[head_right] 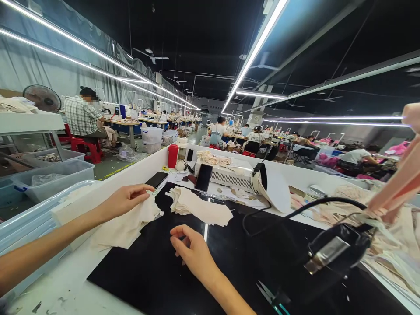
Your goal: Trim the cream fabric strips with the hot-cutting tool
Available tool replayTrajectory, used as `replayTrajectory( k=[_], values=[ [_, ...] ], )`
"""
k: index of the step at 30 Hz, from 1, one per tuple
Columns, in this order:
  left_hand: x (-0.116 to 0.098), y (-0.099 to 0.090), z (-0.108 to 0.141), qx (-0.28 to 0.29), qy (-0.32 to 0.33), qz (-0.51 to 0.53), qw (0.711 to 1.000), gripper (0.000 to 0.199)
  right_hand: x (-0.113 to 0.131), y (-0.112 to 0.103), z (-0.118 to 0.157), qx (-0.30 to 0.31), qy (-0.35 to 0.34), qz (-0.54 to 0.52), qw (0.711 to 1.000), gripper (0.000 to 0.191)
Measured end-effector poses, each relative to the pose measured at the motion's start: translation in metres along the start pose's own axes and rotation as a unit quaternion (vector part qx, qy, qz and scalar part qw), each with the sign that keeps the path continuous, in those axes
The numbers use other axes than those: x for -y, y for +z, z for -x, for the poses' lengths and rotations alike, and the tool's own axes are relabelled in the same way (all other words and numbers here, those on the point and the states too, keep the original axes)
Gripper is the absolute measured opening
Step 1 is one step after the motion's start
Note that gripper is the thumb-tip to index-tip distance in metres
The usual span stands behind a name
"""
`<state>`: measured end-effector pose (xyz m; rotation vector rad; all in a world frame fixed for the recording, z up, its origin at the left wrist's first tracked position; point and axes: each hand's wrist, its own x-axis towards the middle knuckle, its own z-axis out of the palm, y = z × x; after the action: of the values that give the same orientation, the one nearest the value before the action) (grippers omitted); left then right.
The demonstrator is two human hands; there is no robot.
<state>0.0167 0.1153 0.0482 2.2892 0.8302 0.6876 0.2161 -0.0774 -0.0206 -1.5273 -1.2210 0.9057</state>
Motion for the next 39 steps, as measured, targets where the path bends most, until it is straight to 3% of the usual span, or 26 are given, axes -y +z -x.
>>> replayTrajectory(
  k=[5, 8, 11, 19, 23, 30, 34, 39],
  values=[
    [-0.032, 0.022, 0.006, 0.063, -0.016, 0.140, 0.988, 0.061, 0.009, -0.001, 0.003, -0.013, 0.039, -0.110, 0.993, 0.073],
    [-0.045, 0.035, 0.008, 0.121, -0.054, 0.248, 0.960, 0.065, 0.014, 0.001, 0.009, 0.045, 0.079, -0.196, 0.976, 0.070],
    [-0.049, 0.048, 0.008, 0.152, -0.078, 0.291, 0.941, 0.067, 0.015, 0.003, 0.015, 0.091, 0.110, -0.279, 0.950, 0.060],
    [-0.030, 0.074, 0.012, 0.151, -0.120, 0.244, 0.950, 0.059, 0.016, -0.005, 0.020, 0.044, 0.087, -0.294, 0.951, 0.050],
    [-0.027, 0.077, 0.013, 0.175, -0.126, 0.250, 0.944, 0.064, 0.012, -0.006, 0.021, 0.051, 0.095, -0.309, 0.945, 0.053],
    [-0.032, 0.079, 0.009, 0.168, -0.123, 0.245, 0.947, 0.075, 0.009, -0.001, 0.024, 0.053, 0.112, -0.282, 0.951, 0.057],
    [-0.033, 0.084, 0.011, 0.176, -0.102, 0.256, 0.945, 0.083, 0.004, -0.002, 0.027, 0.076, 0.123, -0.265, 0.953, 0.058],
    [-0.039, 0.086, 0.023, 0.192, -0.039, 0.231, 0.953, 0.066, -0.002, -0.002, 0.034, 0.109, 0.121, -0.275, 0.947, 0.059]
  ],
)
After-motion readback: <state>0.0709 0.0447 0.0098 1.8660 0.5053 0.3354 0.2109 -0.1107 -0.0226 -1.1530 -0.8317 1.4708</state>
